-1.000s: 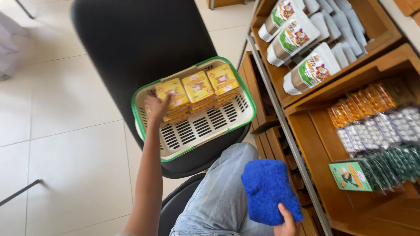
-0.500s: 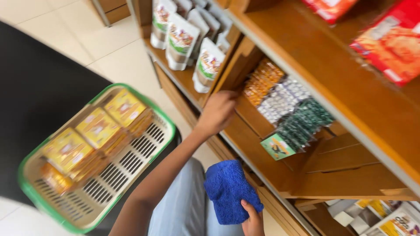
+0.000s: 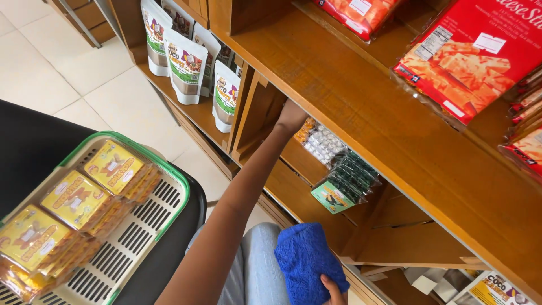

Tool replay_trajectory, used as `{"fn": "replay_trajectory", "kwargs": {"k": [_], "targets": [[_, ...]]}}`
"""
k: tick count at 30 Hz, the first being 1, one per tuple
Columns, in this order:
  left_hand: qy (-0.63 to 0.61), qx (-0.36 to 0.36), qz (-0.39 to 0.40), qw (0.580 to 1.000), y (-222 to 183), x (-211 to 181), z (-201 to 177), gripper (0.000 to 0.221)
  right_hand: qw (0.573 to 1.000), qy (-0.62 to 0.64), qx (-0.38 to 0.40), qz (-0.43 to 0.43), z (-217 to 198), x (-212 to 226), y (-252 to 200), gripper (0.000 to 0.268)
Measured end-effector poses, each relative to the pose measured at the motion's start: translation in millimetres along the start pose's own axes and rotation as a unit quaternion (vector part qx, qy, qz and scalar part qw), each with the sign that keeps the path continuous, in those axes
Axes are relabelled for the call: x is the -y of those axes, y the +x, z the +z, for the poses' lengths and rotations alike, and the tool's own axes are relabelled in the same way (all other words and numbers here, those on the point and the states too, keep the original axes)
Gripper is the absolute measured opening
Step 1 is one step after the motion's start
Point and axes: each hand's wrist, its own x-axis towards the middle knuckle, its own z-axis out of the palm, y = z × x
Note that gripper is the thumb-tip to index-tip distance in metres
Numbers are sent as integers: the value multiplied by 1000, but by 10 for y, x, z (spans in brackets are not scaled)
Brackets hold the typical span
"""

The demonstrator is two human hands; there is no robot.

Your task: The person picks up snack packages one by one from a wooden shelf, wipes each package with a blue cloth, and places them into a green shopping basket sitting on a black chair.

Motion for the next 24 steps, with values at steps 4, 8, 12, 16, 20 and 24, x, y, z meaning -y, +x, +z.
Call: {"fn": "replay_trajectory", "kwargs": {"k": [4,8,12,16,20,24], "targets": [[135,-39,151,978,-531,-201,-830,36,993,109,-33,-5,134,-42,-15,66],[-158,-144,115,970,-1183,-612,-1968,50,970,230,-71,-16,125,172,228,61],[-616,-45,-14,786,-1915,-792,-2752,67,966,239,-18,-100,628,1032,205,67],[-683,-85,-63,722,-2598,-1075,-3078,63,934,210,161,-238,967,1326,206,81],[-664,-175,-157,710,-3006,-1725,-3200,58,888,78,275,-360,1579,1250,-484,80],[-700,-221,-131,666,-3373,-1931,-3149,64,714,-285,328,-549,1845,982,-998,62]]}}
